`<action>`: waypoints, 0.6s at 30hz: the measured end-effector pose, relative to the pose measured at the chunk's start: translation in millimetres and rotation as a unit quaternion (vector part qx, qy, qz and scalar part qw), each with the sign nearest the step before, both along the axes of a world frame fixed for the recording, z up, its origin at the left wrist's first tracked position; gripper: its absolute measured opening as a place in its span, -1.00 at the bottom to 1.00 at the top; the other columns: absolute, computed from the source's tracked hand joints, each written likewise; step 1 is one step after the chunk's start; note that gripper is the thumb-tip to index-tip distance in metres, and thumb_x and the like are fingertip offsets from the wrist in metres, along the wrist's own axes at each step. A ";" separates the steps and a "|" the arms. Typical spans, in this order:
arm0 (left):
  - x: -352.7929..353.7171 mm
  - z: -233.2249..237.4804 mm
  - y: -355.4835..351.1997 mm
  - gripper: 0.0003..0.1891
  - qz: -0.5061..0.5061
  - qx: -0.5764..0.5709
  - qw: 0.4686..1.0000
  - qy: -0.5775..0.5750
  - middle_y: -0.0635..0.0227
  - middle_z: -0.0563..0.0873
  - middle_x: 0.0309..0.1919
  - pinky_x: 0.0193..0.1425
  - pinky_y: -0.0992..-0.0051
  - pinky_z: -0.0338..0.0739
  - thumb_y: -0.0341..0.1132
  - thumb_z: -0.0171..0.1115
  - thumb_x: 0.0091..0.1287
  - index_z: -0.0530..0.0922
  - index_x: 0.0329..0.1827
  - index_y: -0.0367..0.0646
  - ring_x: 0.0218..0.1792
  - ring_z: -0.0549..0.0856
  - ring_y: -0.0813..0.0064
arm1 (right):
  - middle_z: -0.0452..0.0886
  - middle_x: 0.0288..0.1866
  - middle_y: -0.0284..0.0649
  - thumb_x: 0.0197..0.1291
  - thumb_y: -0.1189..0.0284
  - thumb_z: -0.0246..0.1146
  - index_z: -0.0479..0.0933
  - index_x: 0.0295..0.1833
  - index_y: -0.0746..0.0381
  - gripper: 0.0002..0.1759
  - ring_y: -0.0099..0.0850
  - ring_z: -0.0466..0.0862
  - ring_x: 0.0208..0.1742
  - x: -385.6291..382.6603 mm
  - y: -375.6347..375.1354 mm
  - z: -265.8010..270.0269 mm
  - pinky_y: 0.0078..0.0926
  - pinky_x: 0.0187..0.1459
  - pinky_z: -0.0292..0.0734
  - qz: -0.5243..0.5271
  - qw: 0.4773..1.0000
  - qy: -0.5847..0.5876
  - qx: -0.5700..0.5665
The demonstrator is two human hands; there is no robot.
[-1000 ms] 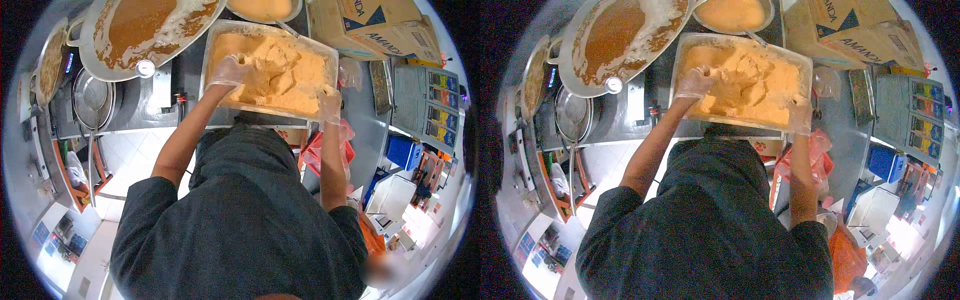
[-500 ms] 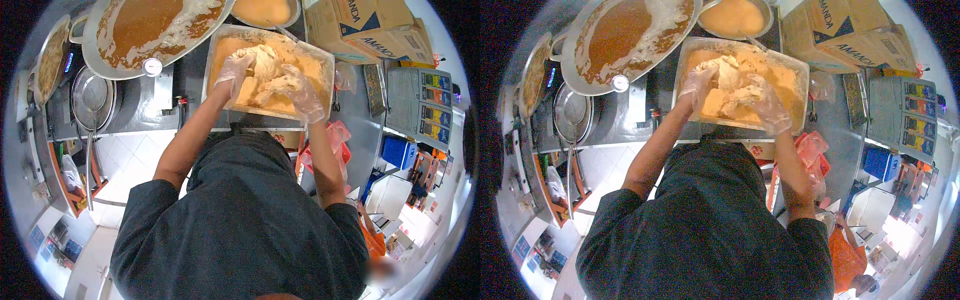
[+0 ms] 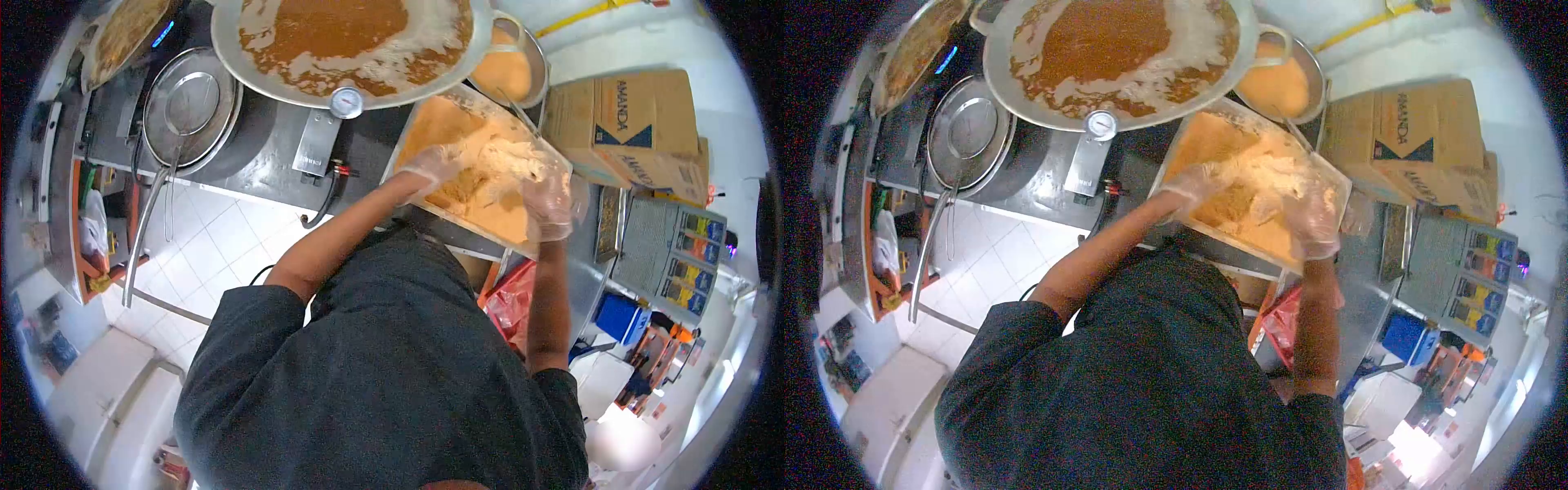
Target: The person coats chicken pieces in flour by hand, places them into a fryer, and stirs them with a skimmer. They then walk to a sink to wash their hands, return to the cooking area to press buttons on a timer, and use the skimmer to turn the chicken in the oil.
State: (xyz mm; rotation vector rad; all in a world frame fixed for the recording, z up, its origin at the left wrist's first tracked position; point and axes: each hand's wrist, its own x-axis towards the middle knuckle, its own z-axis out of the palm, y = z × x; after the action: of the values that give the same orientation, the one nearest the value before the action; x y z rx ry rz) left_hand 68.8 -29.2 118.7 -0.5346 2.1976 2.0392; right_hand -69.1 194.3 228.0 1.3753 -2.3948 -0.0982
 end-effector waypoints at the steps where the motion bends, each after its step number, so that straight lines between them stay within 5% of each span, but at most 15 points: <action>1: 10.3 11.8 -7.6 -0.45 -0.039 -0.088 0.995 -0.017 -0.07 0.77 -0.11 0.09 0.21 0.60 0.08 0.13 0.43 0.63 0.13 -0.30 -0.05 0.76 0.06 | 0.62 0.20 -0.06 0.27 0.37 0.30 0.61 0.13 0.10 -0.68 -0.09 0.58 0.29 -3.6 -5.9 11.4 -0.15 0.35 0.49 -0.030 0.999 -0.007 0.022; 2: 12.4 -15.2 -4.6 -0.55 -0.061 -0.207 0.976 -0.011 -0.12 0.75 -0.18 0.07 0.09 0.59 -0.01 0.08 0.46 0.64 0.06 -0.25 -0.07 0.75 -0.04 | 0.62 0.21 -0.07 0.27 0.37 0.28 0.62 0.15 0.11 -0.67 -0.08 0.58 0.30 -2.1 -23.0 43.7 -0.16 0.35 0.49 -0.131 0.979 -0.155 0.005; 4: 26.0 -18.0 -11.8 -0.58 -0.115 -0.294 0.948 0.047 -0.10 0.75 -0.22 0.04 0.04 0.58 -0.03 0.06 0.47 0.64 -0.01 -0.24 -0.12 0.74 -0.08 | 0.63 0.21 -0.04 0.26 0.34 0.31 0.60 0.20 0.17 -0.60 -0.07 0.61 0.25 -2.6 -52.4 90.4 -0.18 0.31 0.52 -0.147 0.937 -0.312 -0.054; 5: 34.2 -18.4 -15.0 -0.59 -0.142 -0.339 0.927 0.075 -0.09 0.75 -0.24 0.02 0.01 0.58 -0.04 0.05 0.47 0.64 -0.04 -0.24 -0.15 0.74 -0.10 | 0.64 0.20 0.00 0.25 0.31 0.35 0.59 0.24 0.23 -0.54 -0.06 0.65 0.19 -3.1 -64.5 105.2 -0.20 0.26 0.54 -0.065 0.938 -0.325 -0.100; 7: 42.2 -17.6 -14.6 -0.56 -0.151 -0.340 0.923 0.101 -0.09 0.75 -0.29 0.01 0.00 0.58 -0.01 0.02 0.48 0.65 -0.17 -0.25 -0.20 0.73 -0.11 | 0.66 0.18 0.04 0.23 0.30 0.39 0.57 0.27 0.30 -0.47 -0.07 0.69 0.12 -0.7 -97.8 142.7 -0.22 0.21 0.57 -0.012 0.954 -0.276 -0.118; 9: 45.2 -9.4 -17.1 -0.53 -0.156 -0.311 0.934 0.084 -0.09 0.75 -0.30 0.01 0.01 0.58 0.00 0.00 0.48 0.67 -0.20 -0.26 -0.20 0.74 -0.09 | 0.67 0.16 0.04 0.23 0.32 0.38 0.56 0.27 0.33 -0.47 -0.09 0.70 0.10 4.1 -144.3 176.6 -0.20 0.21 0.56 -0.072 0.984 -0.152 -0.063; 11: 43.9 -18.0 -17.0 -0.53 -0.140 -0.318 0.932 0.102 -0.09 0.75 -0.31 0.01 0.02 0.59 0.00 0.00 0.49 0.68 -0.22 -0.25 -0.20 0.75 -0.08 | 0.67 0.17 0.01 0.25 0.28 0.37 0.57 0.26 0.30 -0.48 -0.12 0.69 0.12 -9.3 -175.0 179.4 -0.21 0.21 0.55 0.023 1.000 -0.004 0.016; 13: 42.7 -29.3 -14.8 -0.54 -0.128 -0.325 0.930 0.117 -0.08 0.75 -0.32 0.01 0.02 0.59 0.00 -0.01 0.49 0.68 -0.23 -0.23 -0.20 0.75 -0.07 | 0.68 0.18 -0.01 0.26 0.21 0.36 0.60 0.24 0.27 -0.48 -0.12 0.69 0.13 -18.0 -220.5 180.3 -0.21 0.20 0.55 0.022 0.994 -0.111 -0.012; 14: 43.1 -34.9 -13.3 -0.54 -0.124 -0.329 0.928 0.124 -0.08 0.75 -0.33 0.01 0.02 0.59 0.00 -0.01 0.49 0.69 -0.23 -0.23 -0.20 0.75 -0.07 | 0.68 0.18 -0.02 0.26 0.16 0.35 0.62 0.22 0.25 -0.48 -0.11 0.69 0.13 -15.9 -250.6 175.9 -0.20 0.19 0.55 -0.029 0.954 -0.287 -0.079; 18: 42.3 -33.2 -14.4 -0.54 -0.148 -0.338 0.925 0.093 -0.05 0.76 -0.32 0.02 0.02 0.59 0.00 -0.02 0.49 0.69 -0.23 -0.21 -0.19 0.75 -0.06 | 0.75 -0.01 0.00 0.25 0.10 0.34 0.65 0.14 0.26 -0.49 -0.11 0.74 -0.02 -29.1 -326.7 111.2 -0.22 0.10 0.57 0.067 0.984 -0.161 -0.048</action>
State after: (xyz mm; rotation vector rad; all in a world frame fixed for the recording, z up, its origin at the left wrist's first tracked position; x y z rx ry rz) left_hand 111.1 -43.6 85.6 -0.0282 2.8692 1.1935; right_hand -98.2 -132.5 339.2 1.6042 -2.5108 0.2927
